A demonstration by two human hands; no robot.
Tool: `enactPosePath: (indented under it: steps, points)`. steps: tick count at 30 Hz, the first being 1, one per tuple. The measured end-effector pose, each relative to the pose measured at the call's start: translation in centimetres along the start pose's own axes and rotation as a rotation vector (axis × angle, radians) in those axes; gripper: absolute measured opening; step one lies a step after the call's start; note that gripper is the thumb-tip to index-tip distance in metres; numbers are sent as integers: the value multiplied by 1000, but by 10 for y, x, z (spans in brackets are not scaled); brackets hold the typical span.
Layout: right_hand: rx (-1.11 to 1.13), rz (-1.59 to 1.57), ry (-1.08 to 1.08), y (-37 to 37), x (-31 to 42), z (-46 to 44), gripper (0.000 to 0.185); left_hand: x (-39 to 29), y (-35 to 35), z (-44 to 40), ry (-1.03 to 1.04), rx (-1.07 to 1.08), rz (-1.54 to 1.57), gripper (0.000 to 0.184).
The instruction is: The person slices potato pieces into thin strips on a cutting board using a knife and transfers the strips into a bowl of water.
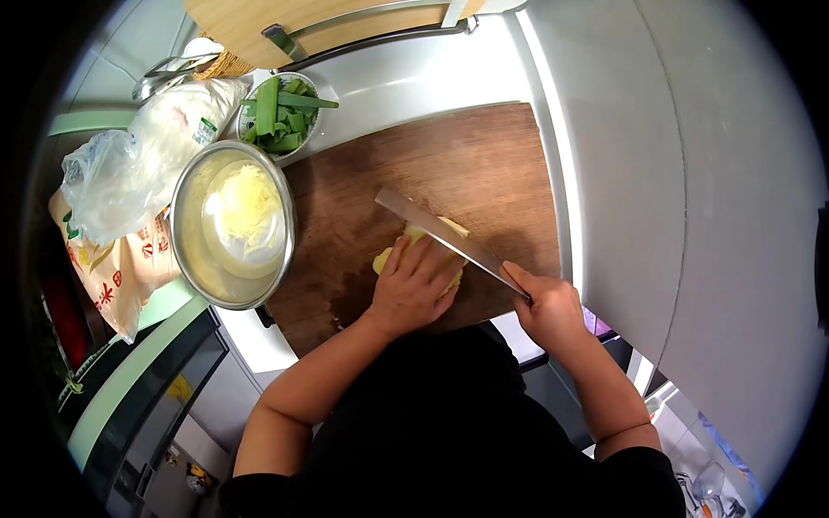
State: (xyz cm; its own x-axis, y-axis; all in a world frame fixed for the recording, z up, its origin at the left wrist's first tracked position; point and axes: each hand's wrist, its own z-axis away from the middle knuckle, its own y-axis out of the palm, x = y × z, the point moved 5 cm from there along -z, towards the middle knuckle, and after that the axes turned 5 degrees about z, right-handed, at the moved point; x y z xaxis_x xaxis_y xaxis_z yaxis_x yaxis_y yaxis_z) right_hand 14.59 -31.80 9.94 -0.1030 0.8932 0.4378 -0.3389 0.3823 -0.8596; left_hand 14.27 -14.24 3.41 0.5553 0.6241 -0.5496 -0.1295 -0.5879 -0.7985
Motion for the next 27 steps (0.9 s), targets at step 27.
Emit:
enactPosePath:
  steps: [27]
  points:
    - [124, 67, 56, 1, 3, -3, 40, 2, -2, 0, -30, 14, 38, 39]
